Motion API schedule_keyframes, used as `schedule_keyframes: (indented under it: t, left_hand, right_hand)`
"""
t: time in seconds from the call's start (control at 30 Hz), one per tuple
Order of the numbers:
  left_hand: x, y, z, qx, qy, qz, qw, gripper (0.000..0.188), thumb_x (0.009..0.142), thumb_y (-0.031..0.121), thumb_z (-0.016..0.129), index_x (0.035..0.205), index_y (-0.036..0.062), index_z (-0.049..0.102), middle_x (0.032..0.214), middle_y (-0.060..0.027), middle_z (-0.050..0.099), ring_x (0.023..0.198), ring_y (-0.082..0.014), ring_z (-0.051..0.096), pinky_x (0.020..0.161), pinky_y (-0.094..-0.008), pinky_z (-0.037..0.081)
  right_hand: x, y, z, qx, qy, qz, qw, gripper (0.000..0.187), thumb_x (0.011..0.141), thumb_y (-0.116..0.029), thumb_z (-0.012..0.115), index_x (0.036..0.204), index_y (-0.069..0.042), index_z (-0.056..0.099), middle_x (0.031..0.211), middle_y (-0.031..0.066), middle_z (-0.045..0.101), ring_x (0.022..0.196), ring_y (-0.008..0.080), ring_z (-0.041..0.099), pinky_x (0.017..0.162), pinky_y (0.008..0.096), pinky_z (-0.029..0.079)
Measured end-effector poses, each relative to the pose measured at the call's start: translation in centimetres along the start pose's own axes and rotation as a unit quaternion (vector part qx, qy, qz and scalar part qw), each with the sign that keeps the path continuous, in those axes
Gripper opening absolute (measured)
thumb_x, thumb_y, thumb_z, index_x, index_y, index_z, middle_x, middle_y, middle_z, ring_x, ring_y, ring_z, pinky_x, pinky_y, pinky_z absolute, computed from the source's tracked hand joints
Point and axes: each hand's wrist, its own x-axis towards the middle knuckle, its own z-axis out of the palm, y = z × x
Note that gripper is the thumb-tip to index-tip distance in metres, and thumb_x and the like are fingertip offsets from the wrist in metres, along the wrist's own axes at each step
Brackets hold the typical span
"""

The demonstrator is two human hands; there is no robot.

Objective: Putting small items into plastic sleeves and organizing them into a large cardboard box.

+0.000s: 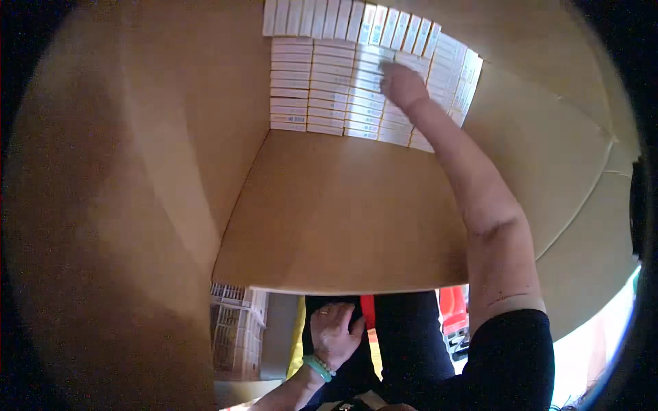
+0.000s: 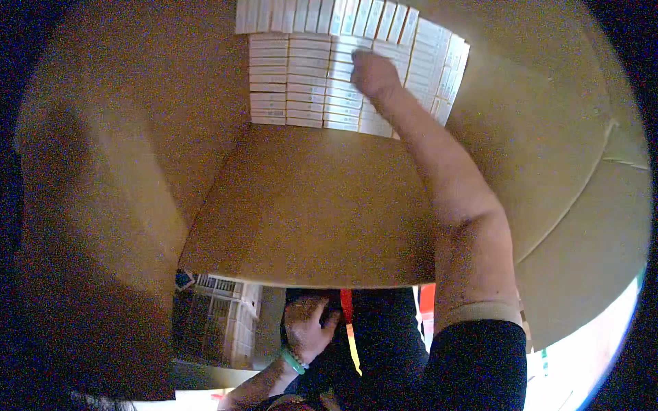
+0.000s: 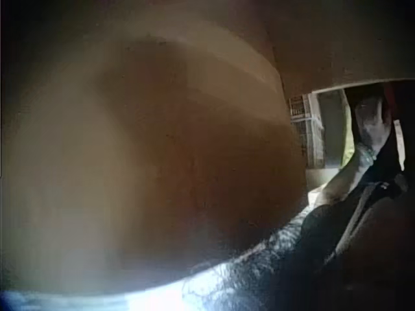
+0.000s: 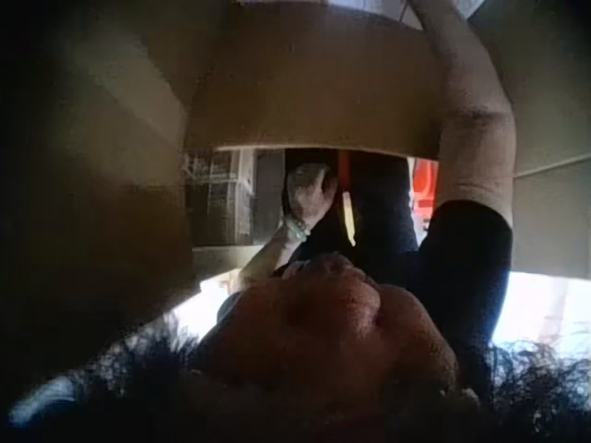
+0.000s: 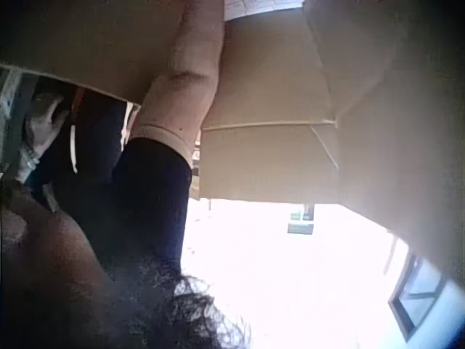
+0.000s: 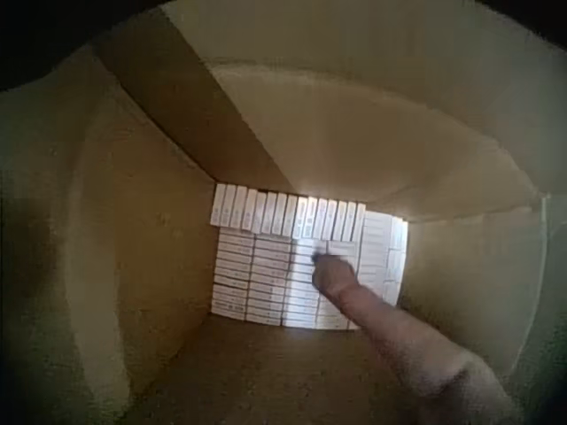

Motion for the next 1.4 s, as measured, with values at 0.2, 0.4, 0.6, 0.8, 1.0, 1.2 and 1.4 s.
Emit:
schedule_keyframes:
  t: [0.2,0.4,0.6,0.8,1.0,1.2,1.4]
  left_hand:
    - [-0.7,-0.2,0.7,-0.026,0.048,0.002,0.999,0.03,0.074,0.029,0.068,0.093,0.0076,0.062,0.09,-0.0106,0.063,0.088,-0.0299,0.058,0.077,-0.0447,0.043]
    - [-5.3,1.8,-0.2,-0.145,0.096,0.126,0.977,0.023,0.08,0.021,0.063,0.097,0.0049,0.061,0.105,-0.0123,0.06,0.094,-0.0285,0.058,0.082,-0.0409,0.047]
    - [-12.2,7.0,-14.2,-0.188,0.287,0.2,0.918,0.016,0.076,0.017,0.068,0.084,0.0048,0.062,0.089,-0.0111,0.06,0.079,-0.024,0.059,0.069,-0.0349,0.049]
    - [-16.3,2.3,-21.0,-0.515,0.543,-0.157,0.645,0.01,0.082,0.006,0.062,0.077,0.0047,0.054,0.076,-0.0025,0.053,0.067,-0.0113,0.05,0.06,-0.0245,0.04]
    - [-18.0,-3.2,-23.3,-0.656,0.513,-0.178,0.524,0.034,0.088,0.016,0.058,0.117,0.0013,0.049,0.1,-0.0051,0.055,0.081,-0.0132,0.056,0.069,-0.025,0.046]
    - [-16.5,-4.5,-24.8,-0.719,0.448,-0.136,0.513,0.045,0.088,0.017,0.058,0.127,-0.0007,0.044,0.114,-0.009,0.055,0.095,-0.0147,0.055,0.079,-0.0276,0.045]
    - [-15.2,-7.2,-25.3,-0.674,0.433,-0.222,0.556,0.041,0.089,0.021,0.059,0.122,-0.0003,0.047,0.104,-0.0068,0.059,0.095,-0.0122,0.053,0.082,-0.0246,0.042]
  right_hand:
    - [-11.6,-4.9,-4.4,-0.054,-0.2,-0.094,0.974,0.038,0.08,-0.012,0.053,0.117,-0.007,0.057,0.111,0.0179,0.06,0.102,0.0346,0.057,0.09,0.0399,0.045]
    - [-22.9,-12.7,-12.8,0.123,-0.139,-0.11,0.976,0.026,0.081,-0.006,0.059,0.107,-0.003,0.059,0.102,0.0149,0.061,0.086,0.0247,0.061,0.078,0.0311,0.048]
    - [-28.7,-23.1,-24.8,0.297,0.12,-0.207,0.925,0.016,0.082,0.004,0.055,0.097,0.0,0.06,0.09,0.0069,0.059,0.082,0.0112,0.054,0.073,0.0234,0.044]
    - [-30.3,-33.1,-29.4,0.28,0.084,-0.343,0.893,0.02,0.08,0.008,0.055,0.099,0.001,0.06,0.095,0.0076,0.059,0.082,0.0123,0.053,0.076,0.0241,0.043]
    - [-28.4,-42.3,-30.5,0.073,0.274,-0.427,0.859,0.042,0.082,-0.001,0.061,0.123,0.001,0.049,0.121,0.018,0.053,0.11,0.0296,0.052,0.093,0.036,0.041]
    - [-23.9,-47.5,-30.8,-0.139,0.33,-0.4,0.844,0.051,0.085,-0.018,0.06,0.127,0.003,0.041,0.128,0.0198,0.046,0.118,0.0373,0.043,0.1,0.044,0.035]
    - [-22.7,-48.3,-29.1,-0.173,0.362,-0.299,0.866,0.051,0.087,-0.03,0.056,0.122,0.005,0.044,0.125,0.0227,0.046,0.117,0.0381,0.042,0.101,0.0459,0.033]
